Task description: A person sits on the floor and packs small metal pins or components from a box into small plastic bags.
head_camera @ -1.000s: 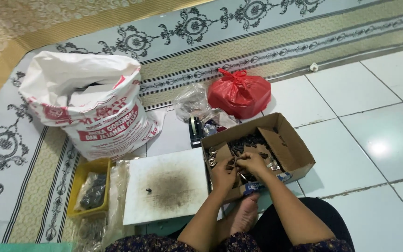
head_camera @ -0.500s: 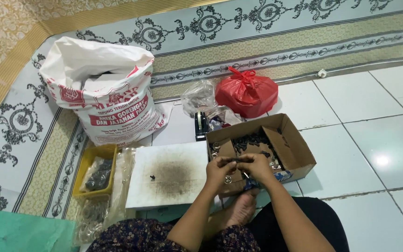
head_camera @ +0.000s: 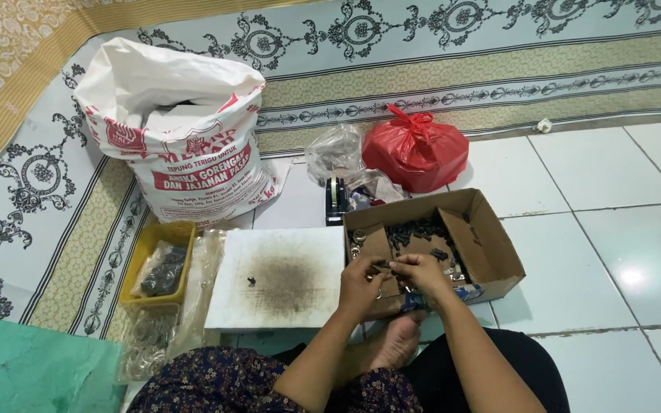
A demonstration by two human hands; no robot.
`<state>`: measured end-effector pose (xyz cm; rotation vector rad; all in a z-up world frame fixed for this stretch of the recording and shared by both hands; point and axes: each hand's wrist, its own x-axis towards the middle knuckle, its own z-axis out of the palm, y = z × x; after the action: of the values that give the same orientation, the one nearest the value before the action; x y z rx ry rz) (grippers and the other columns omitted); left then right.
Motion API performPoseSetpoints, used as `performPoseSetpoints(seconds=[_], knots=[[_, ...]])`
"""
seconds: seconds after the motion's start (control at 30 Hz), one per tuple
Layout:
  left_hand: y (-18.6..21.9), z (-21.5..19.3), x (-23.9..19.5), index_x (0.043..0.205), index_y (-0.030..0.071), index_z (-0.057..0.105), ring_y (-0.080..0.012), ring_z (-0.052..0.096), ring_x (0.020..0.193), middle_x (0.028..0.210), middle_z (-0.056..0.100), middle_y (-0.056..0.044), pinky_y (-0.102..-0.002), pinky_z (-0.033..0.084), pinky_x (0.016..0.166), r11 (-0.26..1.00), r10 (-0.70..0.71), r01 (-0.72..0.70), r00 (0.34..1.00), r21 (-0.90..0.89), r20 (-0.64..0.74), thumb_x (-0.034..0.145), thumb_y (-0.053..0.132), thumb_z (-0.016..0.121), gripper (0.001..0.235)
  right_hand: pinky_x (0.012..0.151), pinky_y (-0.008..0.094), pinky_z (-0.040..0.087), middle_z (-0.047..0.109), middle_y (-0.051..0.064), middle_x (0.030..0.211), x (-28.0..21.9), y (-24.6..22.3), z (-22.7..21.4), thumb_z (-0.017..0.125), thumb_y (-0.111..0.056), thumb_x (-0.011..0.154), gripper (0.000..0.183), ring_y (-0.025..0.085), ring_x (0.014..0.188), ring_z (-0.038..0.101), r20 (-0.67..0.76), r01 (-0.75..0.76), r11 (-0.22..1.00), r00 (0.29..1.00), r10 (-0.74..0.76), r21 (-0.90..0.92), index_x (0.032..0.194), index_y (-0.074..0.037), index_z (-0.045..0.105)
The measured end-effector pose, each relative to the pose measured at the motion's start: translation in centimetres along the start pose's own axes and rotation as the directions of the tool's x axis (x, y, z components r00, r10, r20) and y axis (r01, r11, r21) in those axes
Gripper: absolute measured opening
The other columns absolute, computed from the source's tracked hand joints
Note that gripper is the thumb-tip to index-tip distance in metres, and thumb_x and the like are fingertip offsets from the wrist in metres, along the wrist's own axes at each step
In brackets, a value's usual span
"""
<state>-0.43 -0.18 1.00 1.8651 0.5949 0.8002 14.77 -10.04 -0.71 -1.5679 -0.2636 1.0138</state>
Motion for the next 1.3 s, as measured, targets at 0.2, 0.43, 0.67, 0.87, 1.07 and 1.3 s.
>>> performPoseSetpoints(seconds=[0.2, 0.43, 0.67, 0.87, 1.07, 1.3], knots=[[-0.3, 0.3, -0.8, 0.092, 0.008, 0.073, -0.0257, 0.073, 0.08, 0.08, 0.071, -0.007, -0.033, 0.061, 0.071, 0.92, 0.241, -0.22, 0.97, 0.325, -0.025, 0.088, 0.014, 0.08, 0.009, 0.053, 0.034, 0.06, 0.075, 0.017, 0.078, 3.7, 2.9, -0.9, 0.083, -0.007, 0.081, 0.016, 0.022, 0.062, 0.071, -0.03, 0.066, 0.986, 0.997, -0.071, -0.153, 0.094, 0.002, 0.079], [0.2, -1.3, -1.4, 0.089, 0.001, 0.078, -0.0267, 0.076, 0.073, 0.078, 0.076, -0.017, -0.035, 0.061, 0.061, 0.956, -0.294, 0.291, 0.951, -0.046, -0.096, 0.089, 0.015, 0.081, 0.014, 0.059, 0.038, 0.06, 0.072, 0.013, 0.091, 1.8, 0.6, -1.6, 0.077, -0.015, 0.088, 0.024, 0.025, 0.071, 0.072, -0.154, 0.074, 0.997, 0.985, -0.072, 0.004, 0.11, -0.005, 0.076], [-0.5, -4.7, -3.6, 0.121, -0.008, 0.07, -0.0293, 0.075, 0.094, 0.105, 0.072, -0.027, -0.035, 0.065, 0.082, 0.591, -0.663, 0.61, 0.74, -0.528, 0.114, 0.088, 0.016, 0.084, 0.043, 0.072, 0.046, 0.064, 0.072, 0.02, 0.084, -3.2, -2.1, 3.1, 0.084, 0.001, 0.077, 0.017, 0.032, 0.079, 0.074, 0.048, 0.077, 0.971, 0.995, -0.09, 0.228, 0.089, 0.006, 0.073], [1.1, -9.5, -5.5, 0.115, -0.008, 0.073, -0.017, 0.066, 0.077, 0.094, 0.073, -0.015, -0.025, 0.056, 0.072, 0.44, -0.729, 0.642, 0.664, -0.628, 0.168, 0.093, 0.006, 0.072, 0.026, 0.071, 0.029, 0.059, 0.079, 0.016, 0.09, -7.2, -4.6, 8.3, 0.077, 0.01, 0.079, 0.027, 0.022, 0.078, 0.074, 0.115, 0.059, 0.995, 0.992, -0.05, -0.082, 0.104, 0.0, 0.073], [-1.0, -9.9, -5.6, 0.113, -0.007, 0.074, -0.018, 0.069, 0.078, 0.093, 0.075, -0.016, -0.025, 0.058, 0.073, 0.463, -0.704, 0.633, 0.688, -0.62, 0.176, 0.091, 0.005, 0.073, 0.025, 0.063, 0.023, 0.054, 0.078, 0.006, 0.077, -5.9, -1.2, 9.8, 0.083, 0.0, 0.074, 0.018, 0.012, 0.067, 0.066, 0.15, 0.344, 0.874, 0.939, -0.311, -0.342, 0.091, -0.003, 0.081], [-2.1, -9.9, -5.3, 0.109, -0.006, 0.076, -0.0156, 0.069, 0.073, 0.09, 0.076, -0.013, -0.023, 0.059, 0.07, 0.509, -0.688, 0.639, 0.704, -0.577, 0.173, 0.091, 0.002, 0.073, 0.02, 0.053, 0.021, 0.05, 0.078, 0.005, 0.071, -5.6, -0.3, 10.3, 0.08, -0.005, 0.079, 0.018, 0.01, 0.058, 0.062, 0.158, 0.328, 0.844, 0.945, -0.287, -0.423, 0.097, -0.002, 0.085]])
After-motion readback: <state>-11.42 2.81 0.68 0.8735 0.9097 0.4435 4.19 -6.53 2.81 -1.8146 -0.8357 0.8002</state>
